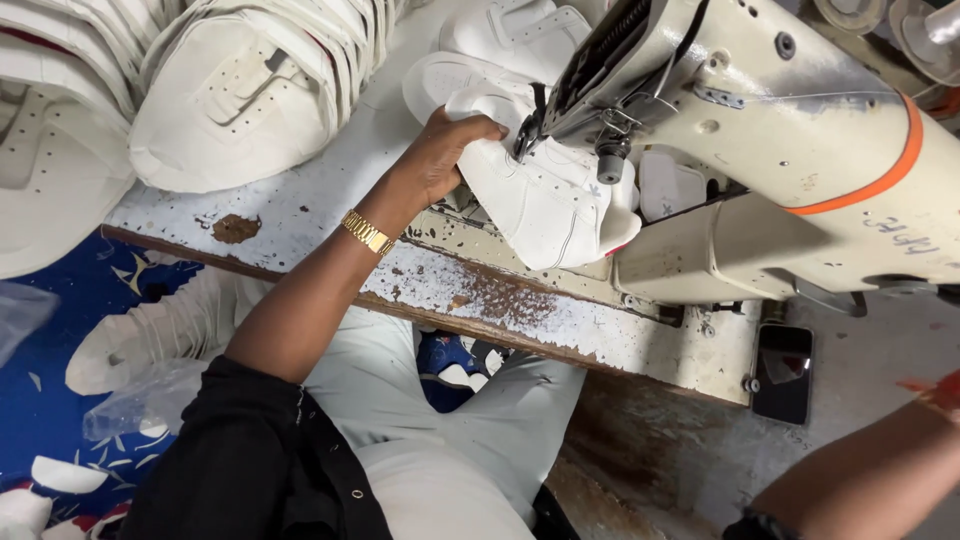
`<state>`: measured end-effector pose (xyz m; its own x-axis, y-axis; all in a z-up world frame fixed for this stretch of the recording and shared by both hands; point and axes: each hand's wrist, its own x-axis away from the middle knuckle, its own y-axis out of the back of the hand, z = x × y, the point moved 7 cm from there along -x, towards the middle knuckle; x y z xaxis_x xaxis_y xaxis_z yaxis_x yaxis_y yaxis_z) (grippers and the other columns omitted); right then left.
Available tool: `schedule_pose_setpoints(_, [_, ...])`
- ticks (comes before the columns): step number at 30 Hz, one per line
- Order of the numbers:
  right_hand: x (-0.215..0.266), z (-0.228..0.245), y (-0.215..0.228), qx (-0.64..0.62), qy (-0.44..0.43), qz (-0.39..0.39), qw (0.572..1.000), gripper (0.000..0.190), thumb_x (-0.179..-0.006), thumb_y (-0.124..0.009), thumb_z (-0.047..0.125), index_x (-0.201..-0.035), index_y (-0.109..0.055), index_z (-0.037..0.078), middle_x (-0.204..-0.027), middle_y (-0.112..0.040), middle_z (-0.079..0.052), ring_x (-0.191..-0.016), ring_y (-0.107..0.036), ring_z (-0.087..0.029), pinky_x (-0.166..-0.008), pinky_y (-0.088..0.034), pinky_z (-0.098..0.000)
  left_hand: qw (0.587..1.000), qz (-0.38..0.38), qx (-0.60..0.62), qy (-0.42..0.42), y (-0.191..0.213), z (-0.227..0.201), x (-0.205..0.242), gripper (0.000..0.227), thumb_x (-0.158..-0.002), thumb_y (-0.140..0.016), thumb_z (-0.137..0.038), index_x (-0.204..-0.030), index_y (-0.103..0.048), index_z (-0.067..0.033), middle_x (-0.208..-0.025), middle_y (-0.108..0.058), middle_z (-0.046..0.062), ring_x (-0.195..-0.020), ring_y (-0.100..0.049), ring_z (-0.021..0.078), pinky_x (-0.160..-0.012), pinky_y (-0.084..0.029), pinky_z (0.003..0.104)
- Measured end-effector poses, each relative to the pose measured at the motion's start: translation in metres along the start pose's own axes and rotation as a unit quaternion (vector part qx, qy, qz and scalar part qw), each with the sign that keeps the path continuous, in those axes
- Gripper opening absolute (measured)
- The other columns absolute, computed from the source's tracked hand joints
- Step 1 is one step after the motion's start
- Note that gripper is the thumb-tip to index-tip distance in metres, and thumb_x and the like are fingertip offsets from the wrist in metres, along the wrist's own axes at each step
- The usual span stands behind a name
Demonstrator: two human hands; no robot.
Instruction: The person sits at a sewing machine and repeatedly sews white shoe uppers. They pick up a shoe upper, place it under the needle, guide it through the machine, and then remove the finished piece to place it on a stack.
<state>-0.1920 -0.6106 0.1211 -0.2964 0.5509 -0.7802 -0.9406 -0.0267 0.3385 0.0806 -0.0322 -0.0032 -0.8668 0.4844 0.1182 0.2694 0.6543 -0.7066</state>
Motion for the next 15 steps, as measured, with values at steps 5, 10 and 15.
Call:
schedule_pose_setpoints(5, [0.006,0.023,-0.019,-0.135,0.020,0.021,0.990,0.042,-0.118,-0.049,0.031,-0.101,-0.042,-0.006,-0.101,-0.054,-0.015,-0.093,-0.047,-0.026,-0.085,-0.048,-0.0404,0.999,-0.030,-0.007,-0.021,0.000,0.004,0.001,0.021,-0.081,-0.076,-0.011,-0.097,-0.069,0.0019,-0.090,-0.072,0.008,-0.081,-0.072,0.0189,-0.076,-0.061,0.035])
schedule_pose_setpoints(10, [0.011,0.027,-0.030,-0.268,0.042,0.038,0.962,0.044,-0.117,-0.044,0.038,-0.103,-0.045,-0.005,-0.108,-0.056,-0.011,-0.098,-0.051,-0.021,-0.092,-0.053,-0.0381,0.986,-0.147,-0.038,-0.075,-0.003,0.026,0.023,0.036,-0.083,-0.075,-0.021,-0.108,-0.068,0.0041,-0.097,-0.071,0.014,-0.093,-0.071,0.0235,-0.086,-0.057,0.036])
schedule_pose_setpoints(15, [-0.019,-0.156,-0.033,-0.227,0.096,0.016,0.969,0.040,-0.122,-0.047,0.032,-0.111,-0.038,-0.005,-0.104,-0.046,-0.015,-0.099,-0.043,-0.023,-0.091,-0.047,-0.0384,0.936,-0.295,0.103,-0.160,-0.010,0.034,0.038,0.060,-0.077,-0.077,-0.026,-0.127,-0.053,-0.0034,-0.126,-0.057,0.013,-0.120,-0.055,0.0225,-0.104,-0.046,0.036])
